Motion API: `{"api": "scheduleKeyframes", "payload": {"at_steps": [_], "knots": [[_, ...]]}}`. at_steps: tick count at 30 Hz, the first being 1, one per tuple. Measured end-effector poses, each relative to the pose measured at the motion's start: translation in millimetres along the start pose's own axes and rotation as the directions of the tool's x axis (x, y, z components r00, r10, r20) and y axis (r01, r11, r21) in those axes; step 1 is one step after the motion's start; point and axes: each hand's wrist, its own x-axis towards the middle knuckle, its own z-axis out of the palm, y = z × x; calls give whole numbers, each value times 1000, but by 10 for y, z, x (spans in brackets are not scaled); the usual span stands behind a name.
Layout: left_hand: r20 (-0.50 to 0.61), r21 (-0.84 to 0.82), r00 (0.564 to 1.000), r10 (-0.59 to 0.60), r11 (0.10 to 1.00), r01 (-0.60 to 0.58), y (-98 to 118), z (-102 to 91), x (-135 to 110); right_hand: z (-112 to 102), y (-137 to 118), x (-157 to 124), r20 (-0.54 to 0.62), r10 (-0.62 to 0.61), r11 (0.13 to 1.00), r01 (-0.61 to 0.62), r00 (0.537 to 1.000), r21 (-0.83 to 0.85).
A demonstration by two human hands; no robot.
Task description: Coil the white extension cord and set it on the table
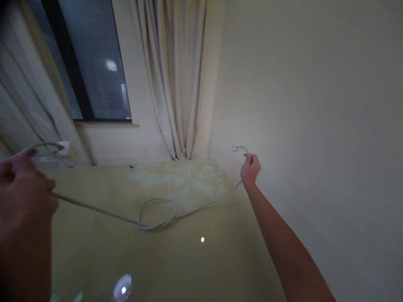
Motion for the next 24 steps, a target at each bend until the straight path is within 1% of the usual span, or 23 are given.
{"api": "scheduleKeyframes", "payload": {"at_steps": [1,2,4,5,7,8,9,10,12,13,14,15,16,18,20,22,23,24], "knots": [[-53,-64,998,-28,998,25,147,55,-110,32,-181,-29,34,-36,998,34,999,45],[-4,-144,997,-71,987,70,261,114,-202,47,-377,-69,97,-94,985,79,991,152],[94,-282,991,-99,952,122,409,233,-338,31,-795,-182,201,-210,939,139,957,315],[150,-327,984,-93,935,138,455,284,-390,3,-1005,-255,247,-255,922,158,935,354],[232,-357,971,-57,924,139,518,357,-480,-77,-1390,-424,347,-334,901,188,877,391],[264,-349,964,-36,928,130,540,378,-525,-122,-1554,-518,406,-367,893,195,837,405],[286,-335,958,-17,935,117,557,392,-572,-166,-1693,-617,473,-398,886,196,786,421],[307,-317,952,-7,942,109,570,400,-622,-206,-1809,-718,533,-428,877,193,729,440],[343,-285,939,2,953,102,587,410,-730,-268,-1978,-923,613,-497,850,200,615,488],[364,-266,931,11,960,93,593,416,-789,-284,-2041,-1022,637,-519,839,199,569,506],[388,-238,921,26,969,73,599,424,-852,-291,-2094,-1118,652,-530,836,203,542,510],[418,-192,907,47,981,37,606,436,-920,-286,-2140,-1210,658,-531,837,212,534,504],[452,-129,889,70,992,-12,615,450,-991,-272,-2181,-1294,659,-528,840,218,536,497],[514,0,849,118,990,-138,633,486,-1133,-221,-2244,-1436,652,-509,846,185,562,500],[568,71,806,164,967,-246,645,524,-1253,-158,-2274,-1533,634,-467,843,95,616,529],[613,78,760,213,942,-327,650,552,-1323,-102,-2267,-1575,588,-432,821,28,685,570],[633,78,738,234,929,-361,649,559,-1337,-81,-2253,-1577,553,-434,806,32,711,592],[657,79,712,248,916,-392,647,560,-1338,-66,-2234,-1568,515,-460,788,65,724,613]]}}
